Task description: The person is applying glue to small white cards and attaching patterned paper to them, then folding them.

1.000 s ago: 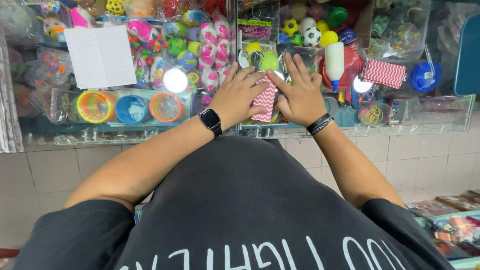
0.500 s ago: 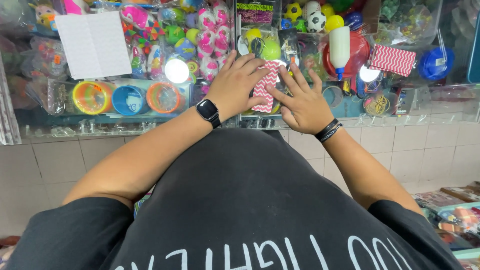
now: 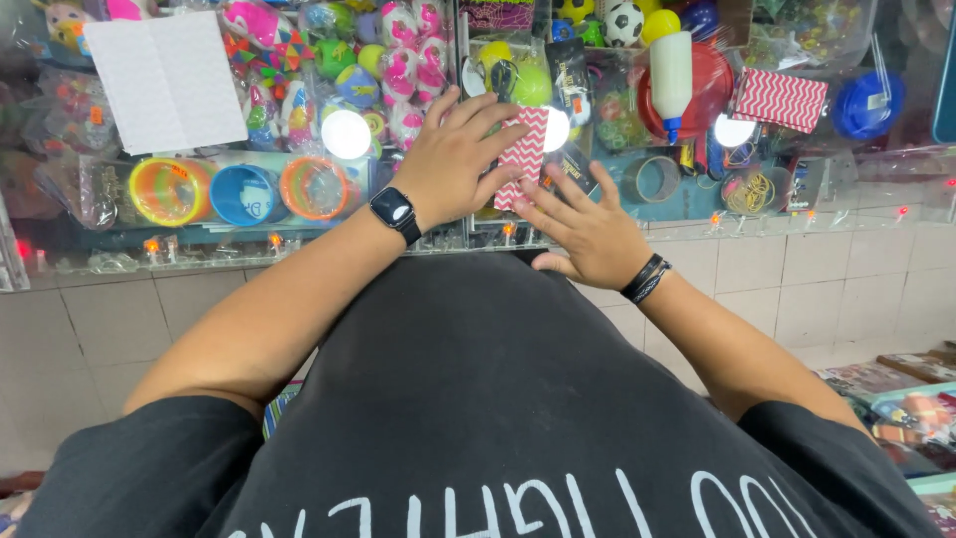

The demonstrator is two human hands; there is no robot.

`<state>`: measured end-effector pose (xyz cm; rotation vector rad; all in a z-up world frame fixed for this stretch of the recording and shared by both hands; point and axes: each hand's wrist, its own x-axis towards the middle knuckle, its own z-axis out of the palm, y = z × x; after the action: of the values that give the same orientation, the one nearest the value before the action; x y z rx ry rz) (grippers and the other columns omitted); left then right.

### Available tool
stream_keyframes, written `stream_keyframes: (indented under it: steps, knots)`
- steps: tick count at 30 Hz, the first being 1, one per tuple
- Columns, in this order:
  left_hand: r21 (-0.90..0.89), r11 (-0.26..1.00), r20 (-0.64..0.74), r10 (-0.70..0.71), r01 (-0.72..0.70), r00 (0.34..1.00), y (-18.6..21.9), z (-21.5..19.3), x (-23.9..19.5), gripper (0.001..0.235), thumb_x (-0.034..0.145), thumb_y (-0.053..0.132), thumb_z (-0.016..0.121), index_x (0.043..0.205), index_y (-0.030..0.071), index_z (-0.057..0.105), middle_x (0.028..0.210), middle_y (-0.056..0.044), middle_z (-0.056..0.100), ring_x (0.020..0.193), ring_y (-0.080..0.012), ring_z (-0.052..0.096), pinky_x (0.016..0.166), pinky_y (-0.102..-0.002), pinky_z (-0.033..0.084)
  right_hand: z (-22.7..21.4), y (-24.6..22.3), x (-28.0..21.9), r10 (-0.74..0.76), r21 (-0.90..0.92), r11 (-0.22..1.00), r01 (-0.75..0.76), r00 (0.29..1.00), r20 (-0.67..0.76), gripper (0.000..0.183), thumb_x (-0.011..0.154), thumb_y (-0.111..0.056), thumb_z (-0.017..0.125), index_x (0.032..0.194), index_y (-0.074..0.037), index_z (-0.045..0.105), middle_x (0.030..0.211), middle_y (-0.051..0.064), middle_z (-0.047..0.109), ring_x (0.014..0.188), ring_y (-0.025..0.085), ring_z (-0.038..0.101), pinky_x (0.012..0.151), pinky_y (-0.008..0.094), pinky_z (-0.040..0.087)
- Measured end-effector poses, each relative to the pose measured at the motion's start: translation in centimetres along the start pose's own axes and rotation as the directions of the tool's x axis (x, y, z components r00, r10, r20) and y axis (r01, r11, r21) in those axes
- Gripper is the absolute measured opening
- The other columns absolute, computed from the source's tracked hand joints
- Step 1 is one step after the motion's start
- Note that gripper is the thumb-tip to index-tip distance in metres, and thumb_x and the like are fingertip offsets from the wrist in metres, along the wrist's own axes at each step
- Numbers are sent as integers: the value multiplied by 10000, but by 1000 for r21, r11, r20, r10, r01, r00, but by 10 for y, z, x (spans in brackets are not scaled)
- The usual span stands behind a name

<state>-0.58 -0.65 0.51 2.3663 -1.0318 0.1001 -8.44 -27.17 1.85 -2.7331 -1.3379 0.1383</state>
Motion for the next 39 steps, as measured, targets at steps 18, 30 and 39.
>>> stream_keyframes:
  steps: [18,30,39]
  knots:
    - [70,997,-77,42,-37,996,1,2,-4,387,1090,276,495,1389,101,666,1428,-104,634,1373,-332,518,1184,-564,292,-3,-25,29,152,62,988,-145,980,-129,954,1008,-748,288,1600,-4,355,1660,183,357,1550,325,343,1255,489,241]
    - [61,997,-42,42,-39,998,-2,3,-6,395,1066,225,533,1436,119,622,1472,-106,598,1395,-340,500,1185,-579,283,19,-22,-4,50,296,955,28,967,-251,530,1051,-254,710,1525,-141,501,1594,40,490,1493,229,465,1212,431,367]
    - [74,992,159,89,-102,983,-8,-8,-8,703,1031,514,574,1565,79,435,1600,-153,435,1489,-367,360,1218,-606,223,22,-45,17,294,188,952,-241,886,-359,699,1101,-533,492,1582,-32,414,1647,153,401,1520,331,451,1057,452,481]
